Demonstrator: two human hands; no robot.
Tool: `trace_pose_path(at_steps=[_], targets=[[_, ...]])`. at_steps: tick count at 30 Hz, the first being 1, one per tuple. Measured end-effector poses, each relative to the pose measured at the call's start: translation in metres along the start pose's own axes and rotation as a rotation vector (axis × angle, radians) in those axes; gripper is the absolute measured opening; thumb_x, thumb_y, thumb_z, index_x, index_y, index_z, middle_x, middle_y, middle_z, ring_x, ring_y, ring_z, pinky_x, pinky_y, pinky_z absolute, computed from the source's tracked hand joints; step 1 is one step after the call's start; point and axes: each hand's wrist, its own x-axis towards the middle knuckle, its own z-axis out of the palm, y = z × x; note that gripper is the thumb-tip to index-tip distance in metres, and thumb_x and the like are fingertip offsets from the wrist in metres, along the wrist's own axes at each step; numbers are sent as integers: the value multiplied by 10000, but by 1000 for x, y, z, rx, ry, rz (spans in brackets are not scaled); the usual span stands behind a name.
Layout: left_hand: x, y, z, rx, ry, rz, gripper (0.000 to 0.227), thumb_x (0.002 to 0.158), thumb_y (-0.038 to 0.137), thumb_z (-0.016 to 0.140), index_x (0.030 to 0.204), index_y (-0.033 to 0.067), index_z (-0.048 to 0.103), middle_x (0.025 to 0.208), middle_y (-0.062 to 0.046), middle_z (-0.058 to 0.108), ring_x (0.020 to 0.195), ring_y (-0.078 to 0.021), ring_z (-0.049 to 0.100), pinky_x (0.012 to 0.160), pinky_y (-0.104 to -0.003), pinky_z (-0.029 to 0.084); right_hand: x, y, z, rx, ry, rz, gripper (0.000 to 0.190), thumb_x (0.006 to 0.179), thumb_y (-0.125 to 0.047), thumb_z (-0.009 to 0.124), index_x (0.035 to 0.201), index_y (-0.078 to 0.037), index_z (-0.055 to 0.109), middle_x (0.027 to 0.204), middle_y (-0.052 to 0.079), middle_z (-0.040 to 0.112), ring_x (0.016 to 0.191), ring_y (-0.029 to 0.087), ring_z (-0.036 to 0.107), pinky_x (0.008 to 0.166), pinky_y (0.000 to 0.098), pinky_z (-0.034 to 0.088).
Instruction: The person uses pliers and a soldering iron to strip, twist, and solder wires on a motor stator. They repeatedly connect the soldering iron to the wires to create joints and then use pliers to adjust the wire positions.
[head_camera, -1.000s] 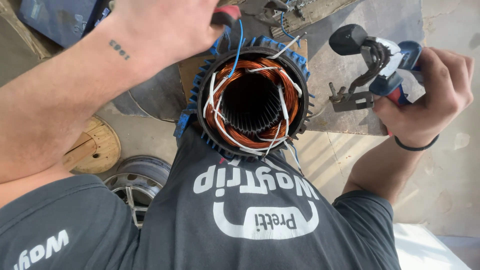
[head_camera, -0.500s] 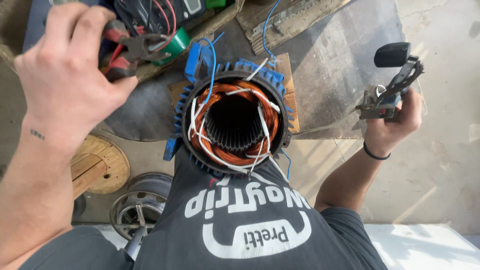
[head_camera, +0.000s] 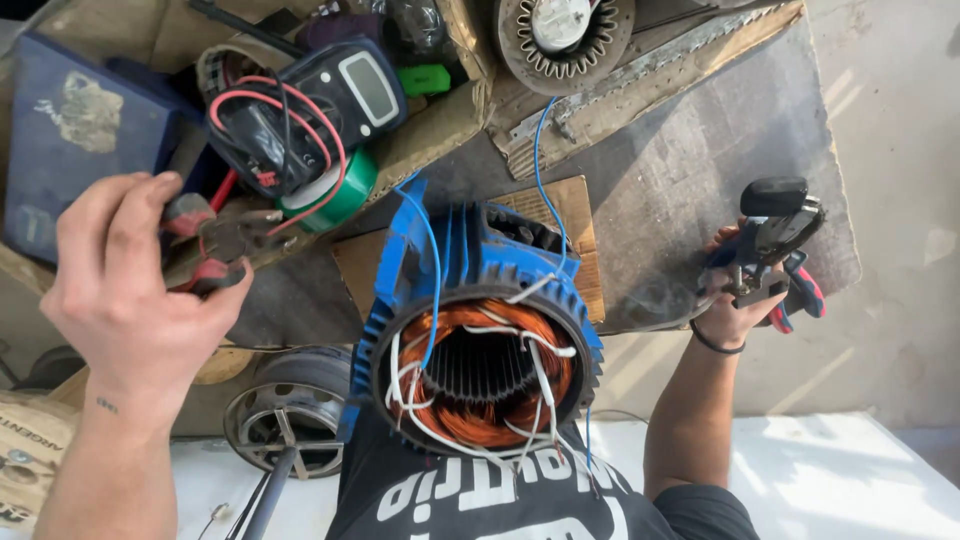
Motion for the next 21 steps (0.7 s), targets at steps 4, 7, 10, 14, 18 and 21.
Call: trace_pose_path(at_steps=[4, 7, 10, 14, 18, 21], targets=[[-17, -23, 22, -75, -27, -27, 502, 876, 51, 821, 1318, 37, 584, 1304, -149, 606, 1150, -300, 656, 968, -370, 596, -4, -1, 2, -172, -83, -30, 677, 892, -249, 857, 1392, 96, 559, 1207, 154, 651, 1019, 214, 649, 914, 314, 554], [-27, -34, 38, -143, -75, -34, 528, 966, -35, 816, 1395, 3, 512, 1290, -169, 558, 1146, -319, 604, 977, -371, 535, -2, 7, -7, -134, -178, -111, 771, 801, -403, 881, 1340, 68, 595, 1208, 150, 677, 1018, 215, 674, 909, 321, 566], [-31, -40, 44, -236, -94, -56, 621, 882, -77, 841, 1380, -53, 471, 1308, -240, 576, 1119, -359, 604, 1018, -410, 571, 0, 8, -3, -158, -120, -60, 743, 796, -374, 923, 1294, 64, 587, 1199, 160, 667, 1035, 230, 666, 916, 335, 562], [-45, -47, 52, -384, -209, -199, 629, 920, -26, 823, 1437, -60, 466, 1190, -180, 561, 1001, -283, 596, 890, -355, 505, -1, 5, -6, -151, -141, -72, 776, 778, -387, 942, 1304, 32, 555, 1186, 138, 651, 1074, 229, 653, 940, 348, 560], [-18, -32, 27, -290, -97, -133, 577, 866, -43, 836, 1350, -78, 526, 1280, -244, 574, 1081, -333, 641, 918, -366, 578, -4, 10, -1, -283, -47, -52, 641, 850, -278, 873, 1305, 59, 572, 1173, 143, 662, 988, 215, 663, 879, 312, 563], [-21, -31, 14, -264, -47, -73, 492, 877, -25, 822, 1311, -77, 596, 1314, -237, 611, 1112, -311, 681, 908, -331, 631, -17, 5, 5, -285, -68, -47, 570, 854, -190, 775, 1333, 44, 574, 1200, 114, 669, 1000, 162, 660, 839, 255, 552]])
